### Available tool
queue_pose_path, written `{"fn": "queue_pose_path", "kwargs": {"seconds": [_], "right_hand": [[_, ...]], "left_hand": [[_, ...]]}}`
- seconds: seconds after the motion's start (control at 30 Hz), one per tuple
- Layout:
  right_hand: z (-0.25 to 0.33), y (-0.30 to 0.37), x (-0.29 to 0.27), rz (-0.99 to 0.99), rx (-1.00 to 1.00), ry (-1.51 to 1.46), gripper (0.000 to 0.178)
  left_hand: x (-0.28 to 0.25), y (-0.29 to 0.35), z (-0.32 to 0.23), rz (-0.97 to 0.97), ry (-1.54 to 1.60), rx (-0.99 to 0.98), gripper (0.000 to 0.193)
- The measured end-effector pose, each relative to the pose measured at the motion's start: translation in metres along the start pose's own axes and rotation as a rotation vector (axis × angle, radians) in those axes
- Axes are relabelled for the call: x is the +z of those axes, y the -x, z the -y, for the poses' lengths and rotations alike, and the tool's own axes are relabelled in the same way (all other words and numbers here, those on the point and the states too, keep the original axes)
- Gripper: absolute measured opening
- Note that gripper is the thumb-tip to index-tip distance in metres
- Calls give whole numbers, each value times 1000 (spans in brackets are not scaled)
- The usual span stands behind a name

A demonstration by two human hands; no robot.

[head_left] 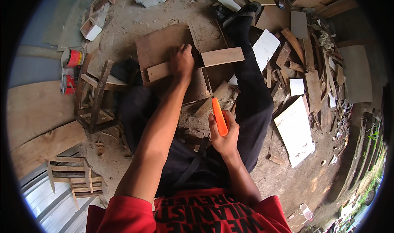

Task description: The person sits on the floor and uses a hand saw to cut a small piece of wood placed on a wooden block. After cutting, the person picks up a wooden stool frame and fits the cut piece into a gap in the frame.

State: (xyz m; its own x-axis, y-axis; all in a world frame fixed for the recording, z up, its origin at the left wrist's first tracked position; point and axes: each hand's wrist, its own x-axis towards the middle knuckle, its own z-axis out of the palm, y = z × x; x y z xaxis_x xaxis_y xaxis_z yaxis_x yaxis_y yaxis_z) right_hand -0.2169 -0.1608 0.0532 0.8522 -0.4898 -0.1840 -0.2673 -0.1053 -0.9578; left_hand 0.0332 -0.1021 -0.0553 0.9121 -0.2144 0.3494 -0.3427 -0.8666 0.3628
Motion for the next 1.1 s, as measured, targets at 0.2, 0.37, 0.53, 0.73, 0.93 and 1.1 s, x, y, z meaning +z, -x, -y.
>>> {"fn": "queue_pose_path", "kwargs": {"seconds": [0.2,0.37,0.53,0.73,0.93,1.1], "right_hand": [[-11,18,-2,5,-36,37,16],[-2,43,-25,36,66,-17,13],[0,-4,-12,17,-21,35,14],[-3,-15,5,21,-10,6,15],[-6,39,-25,35,-9,54,16],[-7,10,-17,19,-25,21,14]], "left_hand": [[12,-4,8,7,-29,-59,13],[-5,-3,-3,7,-3,-5,10],[6,-6,4,-12,-66,2,9],[12,-3,12,-106,-62,23,7],[-4,-4,1,5,82,-14,4],[2,-3,3,-23,3,11,9]]}}
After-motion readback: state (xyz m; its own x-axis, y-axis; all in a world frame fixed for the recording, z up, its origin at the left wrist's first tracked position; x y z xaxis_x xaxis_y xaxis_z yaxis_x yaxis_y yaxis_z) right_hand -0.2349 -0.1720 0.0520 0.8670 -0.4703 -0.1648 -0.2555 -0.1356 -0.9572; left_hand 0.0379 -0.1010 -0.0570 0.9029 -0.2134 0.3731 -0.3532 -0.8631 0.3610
